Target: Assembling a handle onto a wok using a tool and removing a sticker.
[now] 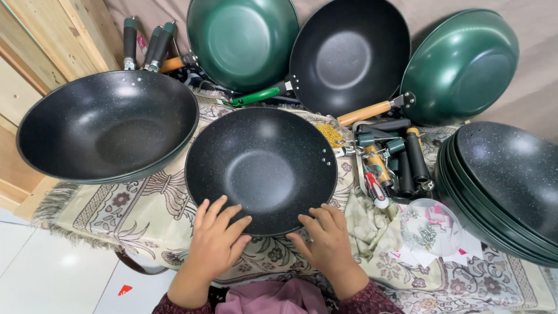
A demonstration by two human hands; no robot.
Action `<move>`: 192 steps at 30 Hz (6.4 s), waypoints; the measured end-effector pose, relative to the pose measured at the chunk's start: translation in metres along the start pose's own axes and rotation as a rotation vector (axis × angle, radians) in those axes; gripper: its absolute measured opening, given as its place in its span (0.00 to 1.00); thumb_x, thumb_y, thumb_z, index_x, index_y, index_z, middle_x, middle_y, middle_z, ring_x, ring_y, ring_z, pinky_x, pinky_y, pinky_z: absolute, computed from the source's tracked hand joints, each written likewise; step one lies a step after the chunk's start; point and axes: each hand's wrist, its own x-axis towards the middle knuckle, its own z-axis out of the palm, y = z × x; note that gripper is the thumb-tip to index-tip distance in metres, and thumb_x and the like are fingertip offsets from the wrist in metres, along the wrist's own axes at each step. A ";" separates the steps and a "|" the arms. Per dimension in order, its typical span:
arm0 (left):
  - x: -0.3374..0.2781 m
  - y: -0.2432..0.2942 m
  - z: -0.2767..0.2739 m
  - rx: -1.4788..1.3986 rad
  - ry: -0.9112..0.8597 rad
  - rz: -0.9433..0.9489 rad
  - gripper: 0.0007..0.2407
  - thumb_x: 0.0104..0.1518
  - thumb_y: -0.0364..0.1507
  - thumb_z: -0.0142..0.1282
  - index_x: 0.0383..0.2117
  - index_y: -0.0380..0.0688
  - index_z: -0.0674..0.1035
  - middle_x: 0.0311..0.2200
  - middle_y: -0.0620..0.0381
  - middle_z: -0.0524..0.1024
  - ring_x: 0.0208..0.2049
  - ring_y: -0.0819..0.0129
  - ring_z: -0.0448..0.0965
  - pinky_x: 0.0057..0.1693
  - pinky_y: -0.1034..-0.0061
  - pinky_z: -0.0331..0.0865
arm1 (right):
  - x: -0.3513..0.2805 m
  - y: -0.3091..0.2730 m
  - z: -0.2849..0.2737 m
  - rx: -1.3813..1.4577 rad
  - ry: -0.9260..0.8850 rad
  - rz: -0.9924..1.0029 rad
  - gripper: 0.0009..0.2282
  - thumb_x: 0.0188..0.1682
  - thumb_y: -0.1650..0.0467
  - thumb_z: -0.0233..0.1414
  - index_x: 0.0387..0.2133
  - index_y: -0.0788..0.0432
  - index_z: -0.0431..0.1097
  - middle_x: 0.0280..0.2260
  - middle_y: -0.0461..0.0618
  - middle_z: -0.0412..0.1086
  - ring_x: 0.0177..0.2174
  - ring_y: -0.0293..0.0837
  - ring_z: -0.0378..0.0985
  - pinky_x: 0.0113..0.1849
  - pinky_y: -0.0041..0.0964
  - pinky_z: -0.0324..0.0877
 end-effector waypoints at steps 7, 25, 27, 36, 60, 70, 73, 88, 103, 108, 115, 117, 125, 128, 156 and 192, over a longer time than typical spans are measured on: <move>-0.008 -0.045 0.008 0.043 0.109 -0.041 0.15 0.55 0.35 0.51 0.45 0.45 0.81 0.51 0.50 0.75 0.63 0.46 0.65 0.70 0.48 0.48 | 0.014 0.009 0.000 0.039 -0.019 -0.015 0.18 0.38 0.65 0.65 0.42 0.56 0.75 0.49 0.54 0.69 0.53 0.56 0.68 0.55 0.53 0.63; -0.002 -0.046 0.029 0.201 0.326 -0.081 0.14 0.56 0.23 0.51 0.47 0.37 0.81 0.61 0.38 0.67 0.71 0.40 0.50 0.72 0.46 0.45 | 0.020 -0.017 0.009 0.211 0.032 -0.092 0.12 0.44 0.74 0.61 0.42 0.57 0.76 0.50 0.54 0.73 0.53 0.54 0.74 0.54 0.46 0.70; -0.006 -0.021 0.041 0.006 0.447 0.135 0.10 0.56 0.23 0.51 0.43 0.42 0.79 0.60 0.45 0.65 0.68 0.45 0.52 0.73 0.51 0.49 | 0.015 -0.011 0.002 0.344 0.037 -0.095 0.12 0.44 0.74 0.62 0.42 0.59 0.75 0.53 0.57 0.70 0.55 0.57 0.72 0.55 0.49 0.70; 0.095 0.099 0.043 -0.474 0.077 0.616 0.09 0.50 0.24 0.61 0.37 0.41 0.80 0.42 0.52 0.77 0.50 0.53 0.76 0.58 0.57 0.69 | 0.052 0.070 -0.073 0.228 0.150 0.090 0.08 0.43 0.78 0.56 0.35 0.62 0.76 0.39 0.50 0.76 0.41 0.45 0.76 0.48 0.38 0.70; 0.117 0.107 0.184 -0.708 -0.023 0.512 0.08 0.49 0.19 0.52 0.33 0.44 0.78 0.44 0.54 0.77 0.50 0.59 0.75 0.61 0.63 0.67 | 0.095 0.218 -0.105 -0.177 -0.284 0.304 0.08 0.43 0.73 0.58 0.35 0.60 0.77 0.36 0.52 0.77 0.37 0.54 0.78 0.40 0.43 0.72; 0.122 0.104 0.182 -0.750 -0.008 0.425 0.09 0.46 0.20 0.55 0.34 0.44 0.76 0.42 0.56 0.74 0.49 0.58 0.74 0.56 0.65 0.65 | 0.126 0.257 -0.014 -0.535 -0.406 -0.064 0.14 0.39 0.68 0.57 0.40 0.54 0.76 0.37 0.50 0.73 0.38 0.55 0.75 0.41 0.47 0.70; 0.123 0.104 0.181 -0.783 -0.006 0.427 0.10 0.45 0.19 0.54 0.34 0.43 0.77 0.41 0.55 0.74 0.47 0.58 0.74 0.55 0.65 0.65 | 0.139 0.255 0.006 -0.664 -0.633 0.005 0.16 0.38 0.70 0.56 0.42 0.51 0.71 0.42 0.50 0.69 0.43 0.54 0.72 0.44 0.49 0.69; 0.122 0.101 0.183 -0.809 0.009 0.456 0.10 0.46 0.20 0.54 0.35 0.42 0.77 0.42 0.53 0.74 0.46 0.56 0.73 0.55 0.64 0.64 | 0.131 0.259 0.019 -0.756 -0.749 0.099 0.10 0.49 0.69 0.46 0.43 0.54 0.69 0.43 0.56 0.64 0.39 0.56 0.73 0.38 0.51 0.75; 0.121 0.099 0.189 -0.821 0.026 0.431 0.09 0.45 0.19 0.55 0.32 0.43 0.78 0.41 0.56 0.75 0.44 0.57 0.74 0.54 0.65 0.63 | 0.119 0.205 -0.037 -0.469 -0.331 0.124 0.29 0.41 0.69 0.58 0.60 0.53 0.65 0.41 0.54 0.68 0.40 0.55 0.74 0.41 0.47 0.71; 0.118 0.092 0.229 -0.999 0.030 0.379 0.05 0.56 0.26 0.55 0.34 0.48 0.82 0.33 0.56 0.78 0.37 0.57 0.82 0.47 0.66 0.75 | 0.116 0.175 -0.066 -0.567 -0.263 -0.090 0.20 0.48 0.72 0.54 0.56 0.50 0.69 0.40 0.55 0.66 0.34 0.59 0.80 0.31 0.46 0.79; 0.114 0.094 0.232 -1.213 -0.039 0.234 0.07 0.58 0.24 0.56 0.40 0.42 0.82 0.34 0.45 0.79 0.38 0.48 0.82 0.46 0.61 0.75 | 0.054 0.113 -0.085 -0.466 0.026 -0.253 0.18 0.47 0.69 0.55 0.54 0.49 0.74 0.47 0.54 0.71 0.42 0.52 0.78 0.40 0.41 0.76; 0.116 0.097 0.217 -1.366 -0.270 -0.010 0.10 0.62 0.26 0.50 0.44 0.39 0.81 0.38 0.55 0.80 0.37 0.68 0.76 0.46 0.77 0.69 | 0.025 0.092 -0.084 -0.259 0.067 -0.091 0.23 0.35 0.76 0.66 0.48 0.57 0.74 0.51 0.63 0.68 0.42 0.55 0.77 0.40 0.42 0.75; 0.111 0.095 0.223 -1.529 -0.497 -0.085 0.14 0.64 0.29 0.45 0.54 0.39 0.76 0.46 0.51 0.79 0.44 0.68 0.79 0.52 0.76 0.74 | -0.050 0.073 -0.056 0.032 0.398 0.008 0.24 0.44 0.80 0.60 0.52 0.52 0.60 0.56 0.57 0.59 0.50 0.62 0.78 0.50 0.48 0.78; 0.110 0.094 0.224 -1.287 -0.570 -0.140 0.10 0.62 0.31 0.51 0.43 0.43 0.81 0.35 0.56 0.79 0.33 0.71 0.76 0.41 0.78 0.70 | -0.045 0.070 -0.061 0.138 0.494 0.081 0.23 0.48 0.79 0.56 0.54 0.50 0.56 0.56 0.56 0.57 0.49 0.63 0.77 0.53 0.52 0.78; 0.123 0.094 0.256 -1.771 -0.368 -0.798 0.20 0.68 0.40 0.37 0.44 0.31 0.76 0.43 0.45 0.78 0.48 0.60 0.77 0.57 0.68 0.69 | -0.041 0.093 -0.053 0.941 0.901 0.511 0.19 0.57 0.77 0.50 0.54 0.42 0.55 0.57 0.48 0.62 0.50 0.53 0.75 0.47 0.42 0.77; 0.112 0.093 0.250 -1.705 -0.457 -0.650 0.20 0.68 0.42 0.46 0.43 0.36 0.83 0.36 0.49 0.83 0.43 0.68 0.84 0.53 0.79 0.76 | 0.014 0.195 -0.076 -0.177 -0.317 0.355 0.20 0.45 0.57 0.62 0.47 0.49 0.69 0.45 0.46 0.75 0.50 0.51 0.76 0.62 0.66 0.53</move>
